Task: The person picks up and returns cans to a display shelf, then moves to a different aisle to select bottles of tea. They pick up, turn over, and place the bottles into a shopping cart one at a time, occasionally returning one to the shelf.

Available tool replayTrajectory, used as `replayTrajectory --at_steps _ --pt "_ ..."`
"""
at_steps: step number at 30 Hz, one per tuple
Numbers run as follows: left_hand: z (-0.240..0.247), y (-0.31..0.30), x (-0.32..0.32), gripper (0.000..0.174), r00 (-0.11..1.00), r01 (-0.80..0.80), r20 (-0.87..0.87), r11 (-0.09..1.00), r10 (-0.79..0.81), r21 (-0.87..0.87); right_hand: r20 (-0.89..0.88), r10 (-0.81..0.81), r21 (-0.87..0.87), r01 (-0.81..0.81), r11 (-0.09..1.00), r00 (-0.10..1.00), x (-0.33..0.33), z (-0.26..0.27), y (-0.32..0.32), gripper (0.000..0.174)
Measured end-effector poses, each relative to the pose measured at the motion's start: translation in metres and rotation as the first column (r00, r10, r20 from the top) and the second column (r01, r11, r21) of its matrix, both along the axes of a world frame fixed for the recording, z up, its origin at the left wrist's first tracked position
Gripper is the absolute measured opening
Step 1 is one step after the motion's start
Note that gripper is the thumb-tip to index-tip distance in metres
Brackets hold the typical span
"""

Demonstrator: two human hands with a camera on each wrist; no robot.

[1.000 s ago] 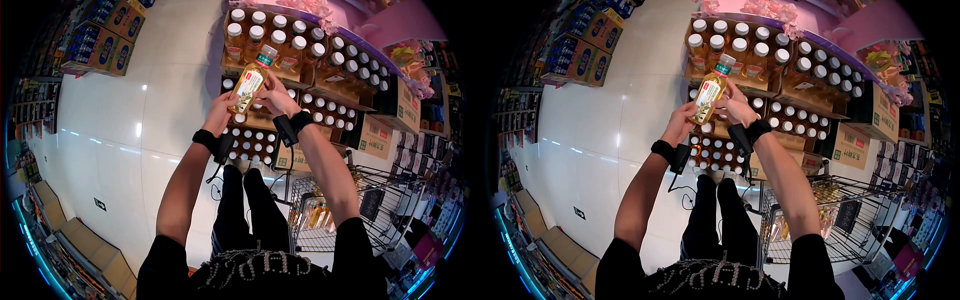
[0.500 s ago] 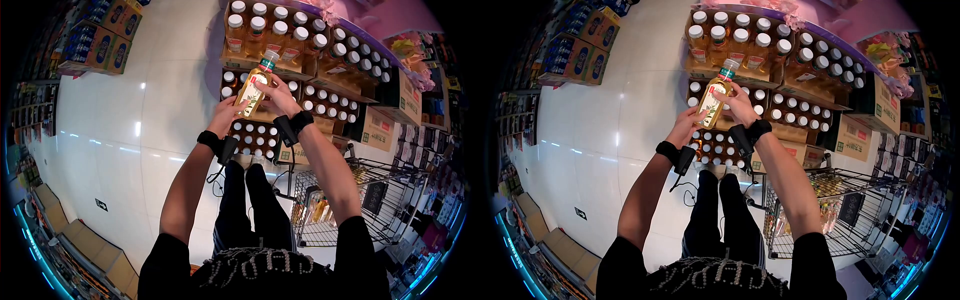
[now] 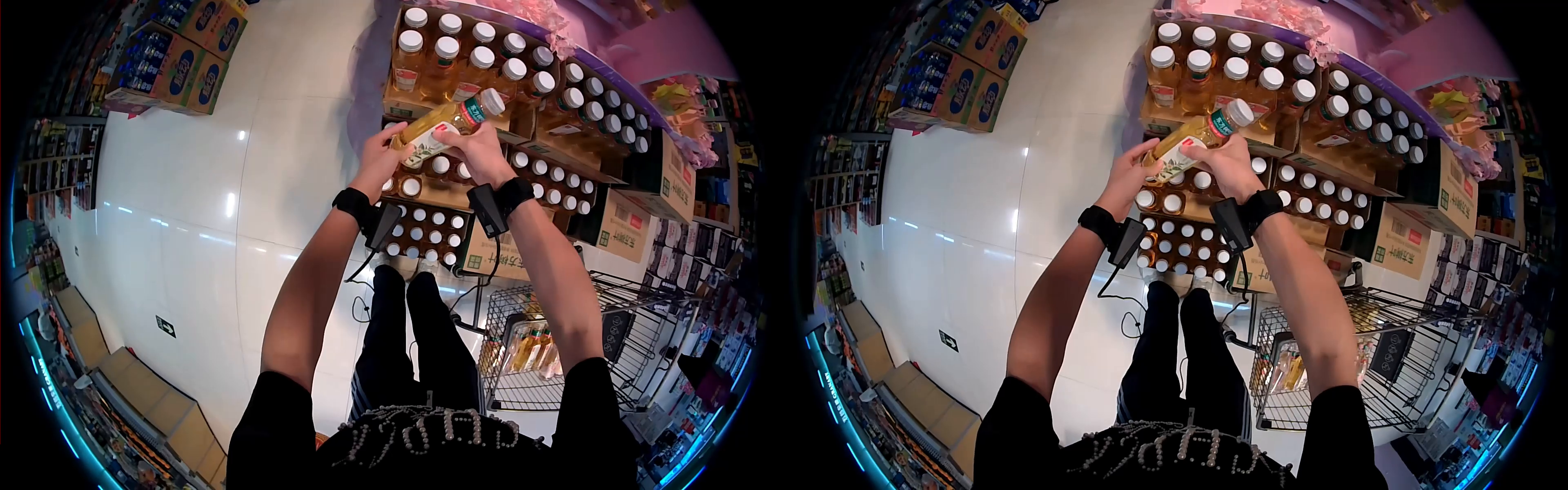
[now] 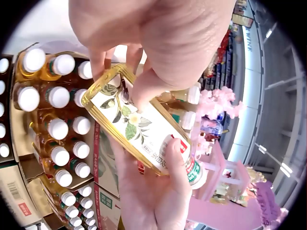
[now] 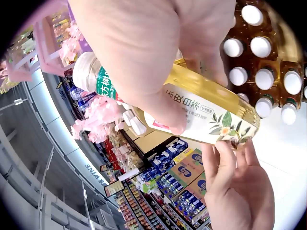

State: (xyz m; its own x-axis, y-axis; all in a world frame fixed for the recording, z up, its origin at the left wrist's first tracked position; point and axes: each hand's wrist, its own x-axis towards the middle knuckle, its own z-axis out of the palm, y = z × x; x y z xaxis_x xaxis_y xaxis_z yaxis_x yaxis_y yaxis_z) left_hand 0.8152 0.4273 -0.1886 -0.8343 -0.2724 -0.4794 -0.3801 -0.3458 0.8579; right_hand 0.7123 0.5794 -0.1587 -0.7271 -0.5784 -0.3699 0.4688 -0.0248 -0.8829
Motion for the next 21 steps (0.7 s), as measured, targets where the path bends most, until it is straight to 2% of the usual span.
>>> replayTrajectory --at_steps 2,3,4,6,8,9,10,12,13,16,17,18,20,21 --pt "0.01 -0.009 -0.019 0.046 0.994 0.027 -0.108 0.999 -0.029 -0.017 -0.164 0.0 0.019 0.004 1.0 0.987 -0.016 0.006 -0.01 0.036" --pt "0.014 -0.012 -0.029 0.046 0.994 0.028 -0.105 1.0 -0.029 -0.014 -0.21 -0.04 0.007 0.043 0.999 0.977 -0.022 0.012 -0.014 0.04" --pt "0.016 -0.015 -0.038 0.044 0.987 -0.005 -0.16 0.998 -0.006 -0.069 -0.206 -0.077 -0.013 0.077 0.997 0.975 -0.029 0.016 -0.021 0.045" --pt "0.012 -0.023 -0.057 0.043 0.976 -0.041 -0.216 0.992 0.014 -0.121 -0.364 -0.119 -0.032 0.115 0.993 0.924 -0.042 0.026 -0.031 0.047" --pt "0.004 -0.032 -0.074 0.044 0.924 -0.126 -0.383 0.937 -0.009 -0.325 -0.397 -0.092 -0.025 0.09 0.996 0.913 -0.046 0.042 -0.041 0.046" --pt "0.0 -0.038 -0.079 0.045 0.933 -0.087 -0.354 0.917 -0.061 -0.389 -0.431 -0.066 -0.018 0.065 0.998 0.9 -0.048 0.045 -0.045 0.045" --pt "-0.003 -0.042 -0.083 0.045 0.932 -0.086 -0.356 0.917 -0.064 -0.389 -0.433 -0.069 -0.02 0.067 0.998 0.899 -0.053 0.04 -0.047 0.045" --pt "-0.012 -0.047 -0.086 0.044 0.966 0.002 -0.245 0.948 -0.084 -0.318 -0.49 0.003 0.091 0.048 0.995 0.872 -0.06 0.023 -0.053 0.046" --pt "-0.013 -0.048 -0.086 0.047 0.966 0.022 -0.242 0.959 -0.094 -0.283 -0.495 0.001 0.117 0.065 0.991 0.869 -0.056 0.026 -0.056 0.047" --pt "-0.018 -0.052 -0.083 0.05 0.953 0.077 -0.271 0.974 -0.134 -0.212 -0.445 -0.035 0.087 0.082 0.993 0.895 -0.054 0.024 -0.058 0.049" --pt "-0.015 -0.053 -0.081 0.053 0.958 0.098 -0.251 0.98 -0.141 -0.175 -0.543 -0.06 0.105 0.139 0.985 0.838 -0.054 0.024 -0.06 0.034" --pt "-0.018 -0.052 -0.081 0.053 0.959 0.094 -0.249 0.981 -0.135 -0.17 -0.582 -0.004 0.153 0.114 0.982 0.813 -0.054 0.025 -0.062 0.033" --pt "-0.028 -0.05 -0.085 0.056 0.948 0.033 -0.311 0.994 -0.063 -0.103 -0.718 0.124 0.286 0.128 0.95 0.685 -0.047 0.031 -0.067 0.043" --pt "-0.041 -0.051 -0.086 0.057 0.944 0.006 -0.324 0.984 -0.064 -0.178 -0.72 0.13 0.289 0.125 0.949 0.682 -0.045 0.029 -0.069 0.043"
